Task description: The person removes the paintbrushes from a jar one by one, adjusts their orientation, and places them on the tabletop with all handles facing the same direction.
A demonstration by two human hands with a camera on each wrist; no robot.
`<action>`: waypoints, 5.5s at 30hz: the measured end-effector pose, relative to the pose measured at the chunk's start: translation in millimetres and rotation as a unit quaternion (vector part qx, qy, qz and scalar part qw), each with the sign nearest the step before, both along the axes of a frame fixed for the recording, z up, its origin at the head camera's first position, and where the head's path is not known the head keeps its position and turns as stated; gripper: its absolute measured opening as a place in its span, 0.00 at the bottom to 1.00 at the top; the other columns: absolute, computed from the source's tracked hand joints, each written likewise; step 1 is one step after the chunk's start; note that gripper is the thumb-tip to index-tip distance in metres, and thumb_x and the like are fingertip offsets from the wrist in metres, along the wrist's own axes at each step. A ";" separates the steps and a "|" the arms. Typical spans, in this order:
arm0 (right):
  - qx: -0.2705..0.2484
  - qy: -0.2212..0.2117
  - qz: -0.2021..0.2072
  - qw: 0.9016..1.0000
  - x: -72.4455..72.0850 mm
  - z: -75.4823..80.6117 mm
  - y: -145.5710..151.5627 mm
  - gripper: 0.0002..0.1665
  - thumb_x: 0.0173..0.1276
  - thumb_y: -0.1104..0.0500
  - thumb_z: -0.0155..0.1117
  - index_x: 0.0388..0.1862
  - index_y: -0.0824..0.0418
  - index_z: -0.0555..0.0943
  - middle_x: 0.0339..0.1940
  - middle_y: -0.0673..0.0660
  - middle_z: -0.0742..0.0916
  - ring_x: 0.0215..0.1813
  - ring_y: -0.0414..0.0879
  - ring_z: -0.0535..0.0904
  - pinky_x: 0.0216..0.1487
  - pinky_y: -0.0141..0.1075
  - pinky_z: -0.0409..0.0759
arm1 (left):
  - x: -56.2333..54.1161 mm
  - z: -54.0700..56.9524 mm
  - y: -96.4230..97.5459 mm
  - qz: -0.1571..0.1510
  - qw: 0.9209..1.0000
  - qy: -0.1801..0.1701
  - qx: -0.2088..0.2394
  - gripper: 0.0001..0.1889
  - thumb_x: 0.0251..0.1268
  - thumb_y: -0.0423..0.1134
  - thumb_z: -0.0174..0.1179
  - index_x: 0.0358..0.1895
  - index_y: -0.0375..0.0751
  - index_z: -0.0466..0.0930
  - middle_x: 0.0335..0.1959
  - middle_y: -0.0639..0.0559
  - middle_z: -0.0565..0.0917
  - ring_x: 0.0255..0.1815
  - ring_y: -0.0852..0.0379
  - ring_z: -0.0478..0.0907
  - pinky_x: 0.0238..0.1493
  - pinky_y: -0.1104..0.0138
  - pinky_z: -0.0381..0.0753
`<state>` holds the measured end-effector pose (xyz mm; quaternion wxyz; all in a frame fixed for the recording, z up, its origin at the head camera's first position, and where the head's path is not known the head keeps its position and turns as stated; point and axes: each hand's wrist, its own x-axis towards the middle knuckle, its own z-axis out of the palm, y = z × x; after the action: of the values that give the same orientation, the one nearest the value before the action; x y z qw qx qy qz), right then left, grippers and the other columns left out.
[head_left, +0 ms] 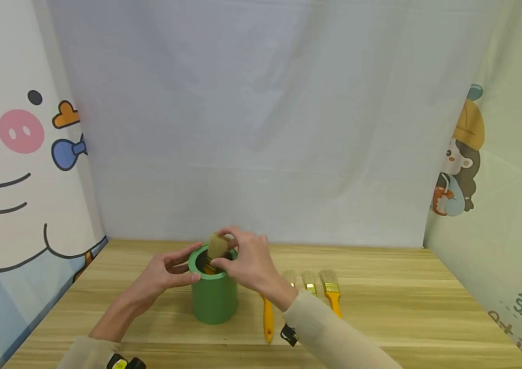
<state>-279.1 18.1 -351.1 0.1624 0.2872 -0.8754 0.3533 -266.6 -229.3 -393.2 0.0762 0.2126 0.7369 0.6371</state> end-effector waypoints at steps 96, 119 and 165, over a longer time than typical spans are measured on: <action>-0.201 0.167 0.135 0.956 0.0 81.6 64.2 0.30 0.64 0.76 0.74 0.65 0.63 0.82 0.45 0.59 0.91 0.40 0.50 0.90 0.48 0.40 0.88 | -3.7 -2.7 1.1 -0.001 1.000 0.007 0.006 0.40 0.71 0.36 0.70 0.82 0.37 0.62 0.80 0.39 0.65 0.75 0.28 0.65 0.70 0.38 0.70; -0.173 0.085 0.090 0.977 5.8 32.4 139.3 0.31 0.63 0.77 0.75 0.65 0.64 0.82 0.52 0.61 0.89 0.42 0.52 0.89 0.48 0.39 0.88 | -3.4 -2.4 0.4 -0.001 1.000 0.015 0.000 0.40 0.71 0.35 0.69 0.82 0.35 0.62 0.80 0.37 0.64 0.74 0.25 0.65 0.68 0.42 0.75; -0.131 -0.257 0.016 0.957 -2.0 -22.4 286.9 0.33 0.73 0.70 0.68 0.74 0.77 0.70 0.63 0.78 0.76 0.46 0.56 0.89 0.47 0.49 0.89 | -1.8 -1.1 -2.3 -0.002 1.000 0.006 -0.011 0.40 0.72 0.37 0.69 0.83 0.38 0.61 0.81 0.39 0.63 0.75 0.26 0.63 0.70 0.38 0.70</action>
<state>-281.1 305.0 -373.5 -0.0375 0.1771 -0.8291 0.5290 -268.4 -231.5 -394.3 0.0750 0.2168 0.7440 0.6276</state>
